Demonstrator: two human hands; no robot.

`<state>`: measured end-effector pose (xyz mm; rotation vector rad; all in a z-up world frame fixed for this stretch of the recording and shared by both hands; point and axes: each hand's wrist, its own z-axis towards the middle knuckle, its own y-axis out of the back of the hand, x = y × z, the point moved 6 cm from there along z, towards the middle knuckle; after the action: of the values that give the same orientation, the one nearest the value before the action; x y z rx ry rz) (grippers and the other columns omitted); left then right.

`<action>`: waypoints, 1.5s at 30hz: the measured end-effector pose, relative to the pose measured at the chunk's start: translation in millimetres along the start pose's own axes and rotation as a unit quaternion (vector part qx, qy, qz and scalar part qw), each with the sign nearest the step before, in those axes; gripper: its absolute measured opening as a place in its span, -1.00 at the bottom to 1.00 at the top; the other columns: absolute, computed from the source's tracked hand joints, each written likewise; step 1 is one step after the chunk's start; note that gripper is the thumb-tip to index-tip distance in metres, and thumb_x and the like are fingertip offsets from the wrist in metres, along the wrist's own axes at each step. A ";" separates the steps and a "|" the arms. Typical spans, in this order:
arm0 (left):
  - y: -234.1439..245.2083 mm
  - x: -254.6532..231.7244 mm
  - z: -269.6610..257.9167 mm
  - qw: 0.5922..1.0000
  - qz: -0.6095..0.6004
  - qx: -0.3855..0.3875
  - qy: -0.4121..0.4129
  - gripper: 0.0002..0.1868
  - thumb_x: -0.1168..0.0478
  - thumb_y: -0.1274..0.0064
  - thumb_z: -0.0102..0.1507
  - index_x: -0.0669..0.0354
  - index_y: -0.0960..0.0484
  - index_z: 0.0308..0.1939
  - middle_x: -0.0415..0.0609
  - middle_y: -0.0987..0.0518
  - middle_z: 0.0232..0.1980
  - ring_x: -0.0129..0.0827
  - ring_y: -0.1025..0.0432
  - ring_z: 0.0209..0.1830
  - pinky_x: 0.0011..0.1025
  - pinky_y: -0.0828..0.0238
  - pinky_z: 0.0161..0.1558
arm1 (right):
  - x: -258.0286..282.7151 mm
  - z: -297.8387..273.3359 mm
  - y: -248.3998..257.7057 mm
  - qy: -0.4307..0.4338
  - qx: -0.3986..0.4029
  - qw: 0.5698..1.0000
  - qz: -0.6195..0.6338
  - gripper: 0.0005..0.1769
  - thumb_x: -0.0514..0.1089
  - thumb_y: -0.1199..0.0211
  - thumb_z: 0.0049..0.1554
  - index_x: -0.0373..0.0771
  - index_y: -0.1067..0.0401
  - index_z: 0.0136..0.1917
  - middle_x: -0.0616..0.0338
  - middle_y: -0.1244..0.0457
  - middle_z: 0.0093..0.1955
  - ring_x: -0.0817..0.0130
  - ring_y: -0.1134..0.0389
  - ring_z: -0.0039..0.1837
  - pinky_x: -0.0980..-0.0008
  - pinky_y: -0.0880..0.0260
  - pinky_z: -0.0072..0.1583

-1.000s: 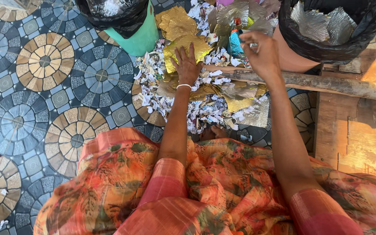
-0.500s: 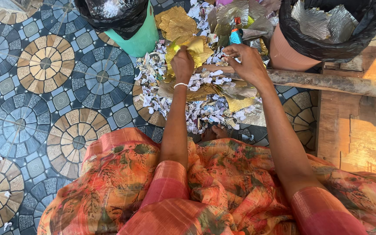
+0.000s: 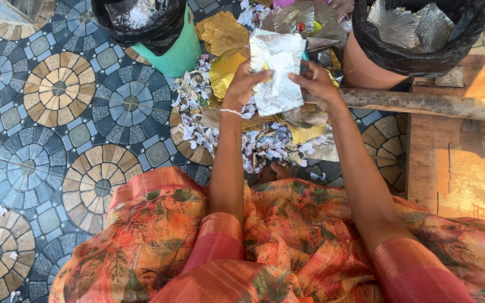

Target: The person sits on the floor and sorts through a pile of gold and silver foil sheets and white paper scraps. They pick up individual foil sheets, separate them from the paper, and place them into nearby buckets.

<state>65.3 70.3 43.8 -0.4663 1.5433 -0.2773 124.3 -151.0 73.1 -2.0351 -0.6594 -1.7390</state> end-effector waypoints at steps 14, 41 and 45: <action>-15.5 -6.2 5.7 0.985 0.143 -0.090 -0.031 -0.65 0.14 -0.28 0.27 0.29 -0.67 0.04 -0.17 -0.66 -0.15 -0.57 -0.39 -0.24 -0.53 -0.37 -0.20 | -11.3 6.9 -4.6 0.019 0.052 0.996 -0.064 -0.32 -0.29 -0.54 -0.06 -0.33 -0.41 0.32 -0.02 -0.42 0.13 0.32 -0.45 0.10 0.33 -0.46 0.10; 24.5 45.7 27.8 0.961 0.138 -0.237 -0.039 -0.81 0.26 -0.20 0.26 0.40 -0.68 -0.28 -0.11 -0.62 -0.36 -0.53 -0.37 -0.45 -0.40 -0.32 -0.43 | -10.4 6.5 -6.7 0.010 0.010 0.991 0.136 -0.74 -0.34 -0.44 0.08 -0.37 -0.56 0.07 0.09 -0.45 -0.01 0.51 -0.44 -0.03 0.48 -0.44 0.05; 12.5 51.8 30.5 0.985 0.008 -0.173 -0.017 -0.81 0.32 -0.13 0.28 0.44 -0.66 -0.13 -0.01 -0.67 -0.27 -0.45 -0.50 -0.43 -0.40 -0.46 -0.40 | -20.5 7.6 -4.2 -0.011 -0.007 0.996 0.084 -0.71 -0.34 -0.42 0.06 -0.40 -0.56 0.09 0.08 -0.45 -0.03 0.49 -0.46 -0.08 0.46 -0.49 0.00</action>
<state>95.2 61.2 -9.0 -0.7256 1.5659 0.0145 125.5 -145.4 51.6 -2.0575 -0.4682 -1.6323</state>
